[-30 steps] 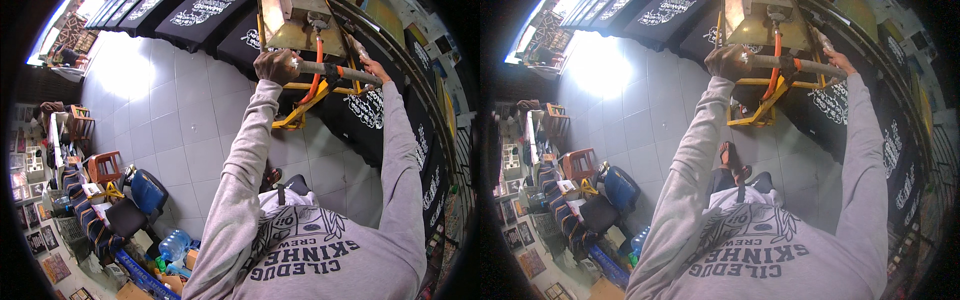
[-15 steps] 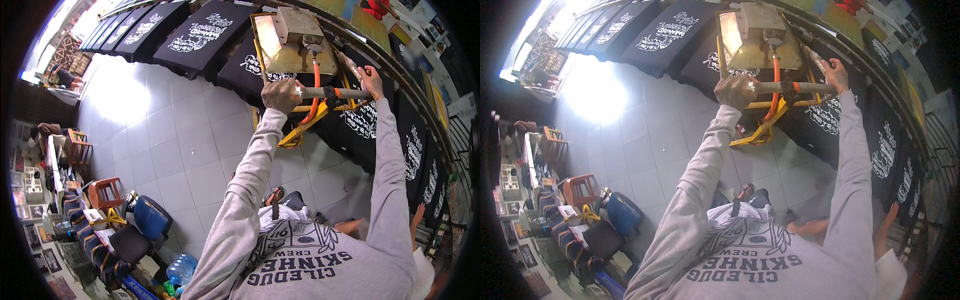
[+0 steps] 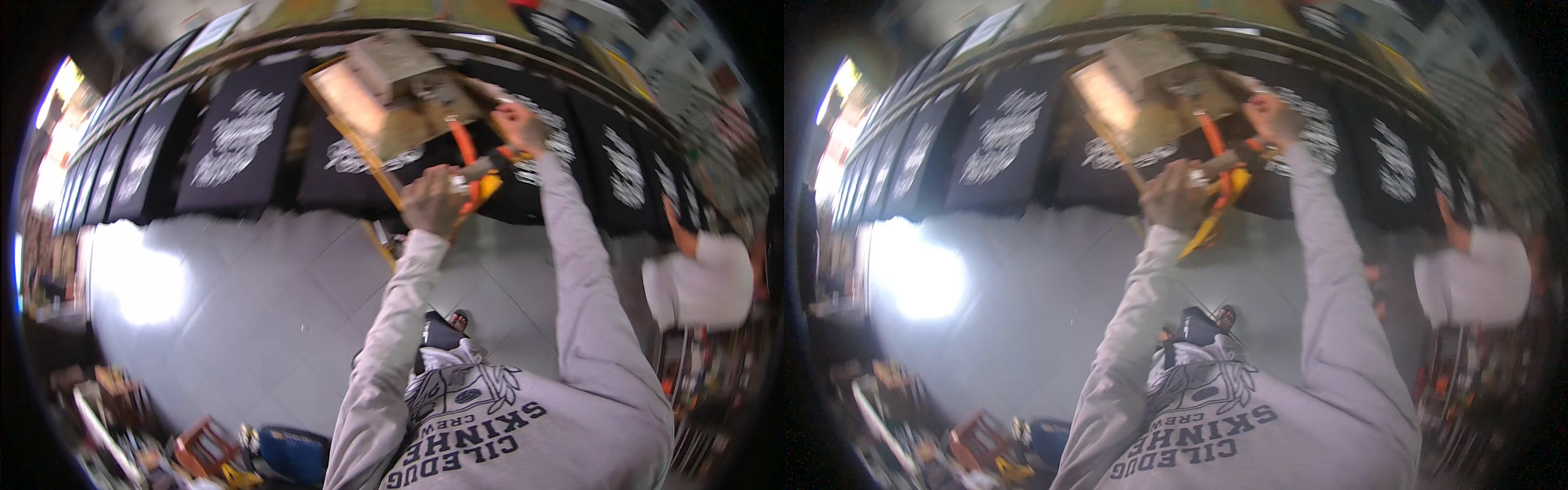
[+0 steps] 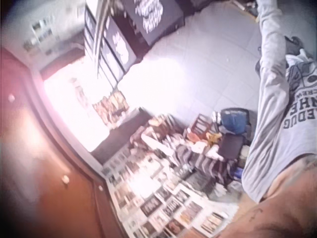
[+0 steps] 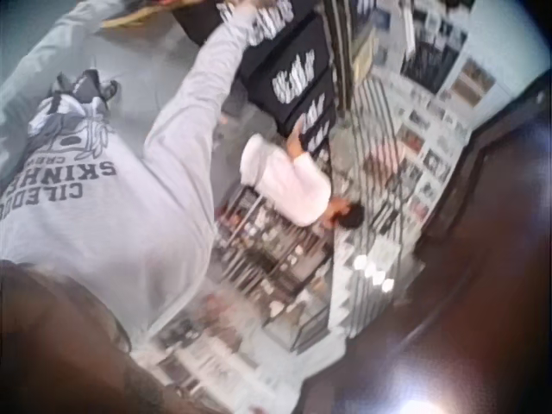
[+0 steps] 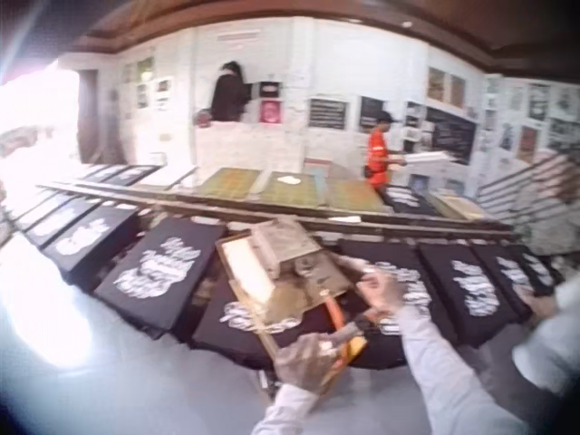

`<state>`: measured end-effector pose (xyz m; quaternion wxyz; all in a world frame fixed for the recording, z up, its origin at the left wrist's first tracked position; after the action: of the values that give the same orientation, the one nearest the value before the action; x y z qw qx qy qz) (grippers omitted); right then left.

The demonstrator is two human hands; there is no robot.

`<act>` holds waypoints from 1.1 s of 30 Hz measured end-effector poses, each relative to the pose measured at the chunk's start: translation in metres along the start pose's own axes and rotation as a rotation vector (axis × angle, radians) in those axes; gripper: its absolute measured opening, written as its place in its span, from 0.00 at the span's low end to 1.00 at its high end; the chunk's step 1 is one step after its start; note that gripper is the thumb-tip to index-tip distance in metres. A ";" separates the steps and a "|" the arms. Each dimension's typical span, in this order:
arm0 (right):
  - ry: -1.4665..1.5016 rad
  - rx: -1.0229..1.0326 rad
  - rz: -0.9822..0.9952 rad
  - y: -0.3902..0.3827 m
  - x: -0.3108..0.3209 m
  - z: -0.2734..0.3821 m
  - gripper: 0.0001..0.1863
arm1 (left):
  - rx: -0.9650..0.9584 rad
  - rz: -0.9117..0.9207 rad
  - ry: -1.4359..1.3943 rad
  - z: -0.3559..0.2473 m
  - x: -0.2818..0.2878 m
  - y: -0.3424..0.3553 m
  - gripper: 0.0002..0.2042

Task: The person slides a manual flash dryer unit across a sequence of printed black shirts on a production table and touches the prints by hand.

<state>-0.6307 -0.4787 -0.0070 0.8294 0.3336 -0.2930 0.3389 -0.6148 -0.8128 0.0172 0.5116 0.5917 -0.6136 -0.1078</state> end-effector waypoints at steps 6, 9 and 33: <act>-0.282 0.118 -0.167 -0.011 0.013 0.024 0.14 | -0.077 0.018 -0.033 -0.008 0.005 0.009 0.08; -0.284 0.023 -0.116 -0.016 0.015 0.032 0.14 | -0.055 0.049 -0.049 -0.009 0.009 0.012 0.07; 0.418 0.660 0.048 -0.006 0.053 -0.022 0.13 | 0.114 -0.167 0.379 0.019 0.021 -0.010 0.14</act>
<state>-0.5887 -0.4456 0.0155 0.7111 0.4994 -0.0007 0.4950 -0.6185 -0.8426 0.0119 0.5729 0.6781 -0.4604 -0.0020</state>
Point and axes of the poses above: each hand's wrist, its own y-axis towards the middle knuckle, its own x-axis out of the back of the hand, z = x × y, the point moved 9 cm from there along y, towards the middle knuckle, and after that the axes turned 3 degrees about -x, right-handed, at the moved point
